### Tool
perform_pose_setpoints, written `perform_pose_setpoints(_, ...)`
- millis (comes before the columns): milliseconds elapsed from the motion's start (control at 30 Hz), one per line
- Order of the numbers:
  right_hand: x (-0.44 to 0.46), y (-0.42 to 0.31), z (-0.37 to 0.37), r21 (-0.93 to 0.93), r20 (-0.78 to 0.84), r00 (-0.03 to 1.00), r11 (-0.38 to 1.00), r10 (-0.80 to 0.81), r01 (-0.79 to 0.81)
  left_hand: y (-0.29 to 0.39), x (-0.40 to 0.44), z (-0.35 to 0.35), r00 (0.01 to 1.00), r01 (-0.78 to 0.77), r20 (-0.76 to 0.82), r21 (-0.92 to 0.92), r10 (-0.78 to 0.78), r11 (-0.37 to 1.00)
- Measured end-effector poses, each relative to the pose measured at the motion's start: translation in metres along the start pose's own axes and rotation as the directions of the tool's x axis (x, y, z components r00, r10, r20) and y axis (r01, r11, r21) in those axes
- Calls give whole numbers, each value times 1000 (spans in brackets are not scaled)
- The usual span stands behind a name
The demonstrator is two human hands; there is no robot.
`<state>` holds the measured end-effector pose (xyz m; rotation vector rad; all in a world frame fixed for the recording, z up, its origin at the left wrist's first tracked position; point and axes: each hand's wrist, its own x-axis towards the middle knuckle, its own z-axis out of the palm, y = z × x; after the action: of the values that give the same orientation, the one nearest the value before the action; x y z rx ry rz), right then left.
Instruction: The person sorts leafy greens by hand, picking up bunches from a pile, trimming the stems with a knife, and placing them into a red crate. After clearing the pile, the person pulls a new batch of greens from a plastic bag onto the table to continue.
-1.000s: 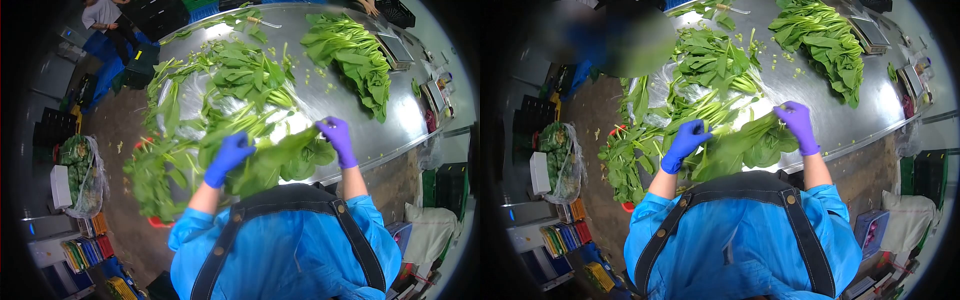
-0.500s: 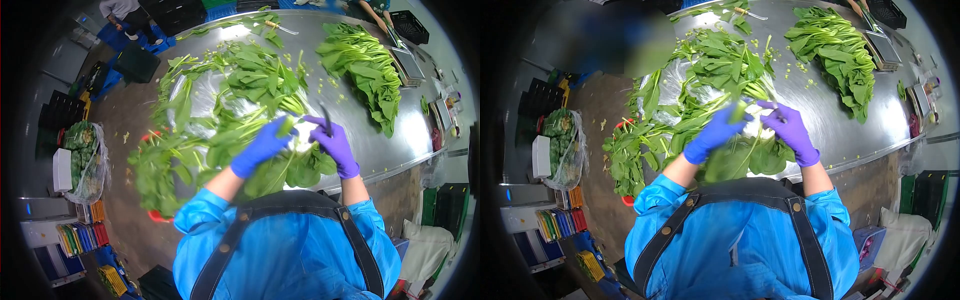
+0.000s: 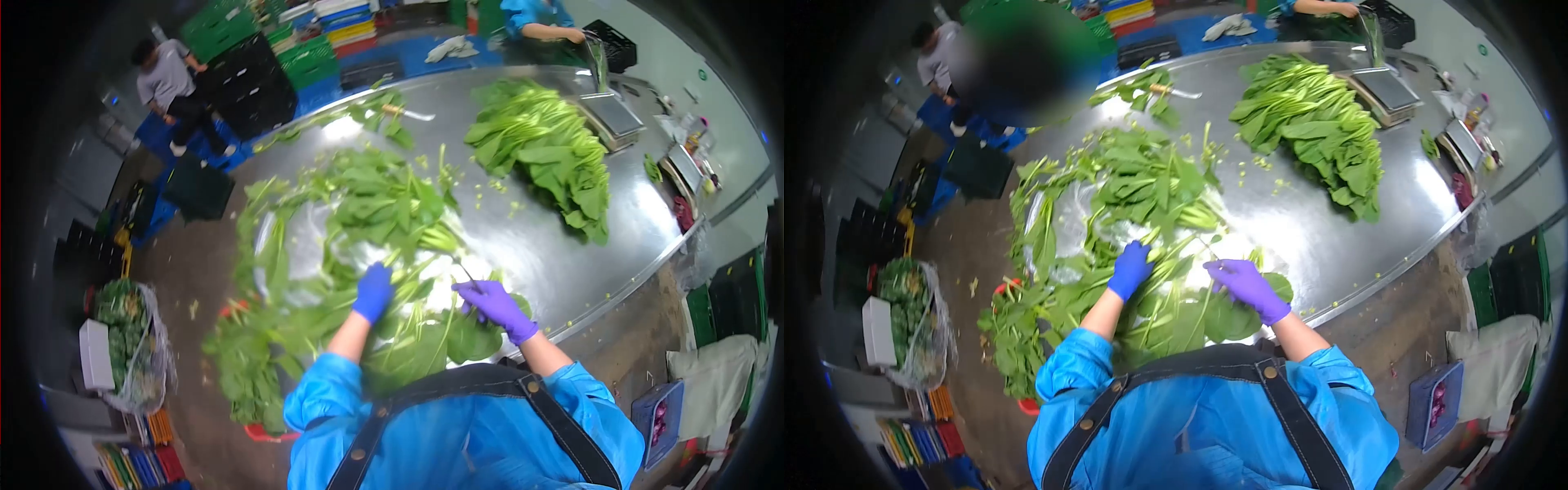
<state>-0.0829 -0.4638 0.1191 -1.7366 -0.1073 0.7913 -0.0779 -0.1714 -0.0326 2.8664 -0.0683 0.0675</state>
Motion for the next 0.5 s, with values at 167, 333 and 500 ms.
perform_pose_setpoints(167,9,23,-1,28,11,1000,999,-27,26,3,5,-17,964,78,261,-75,-56,994)
perform_pose_setpoints(333,10,28,6,36,22,999,999,23,-24,7,-3,-13,995,94,51,-145,-87,985)
perform_pose_setpoints(500,7,29,6,43,26,999,999,25,-26,12,-6,-24,987,119,125,-148,-101,982)
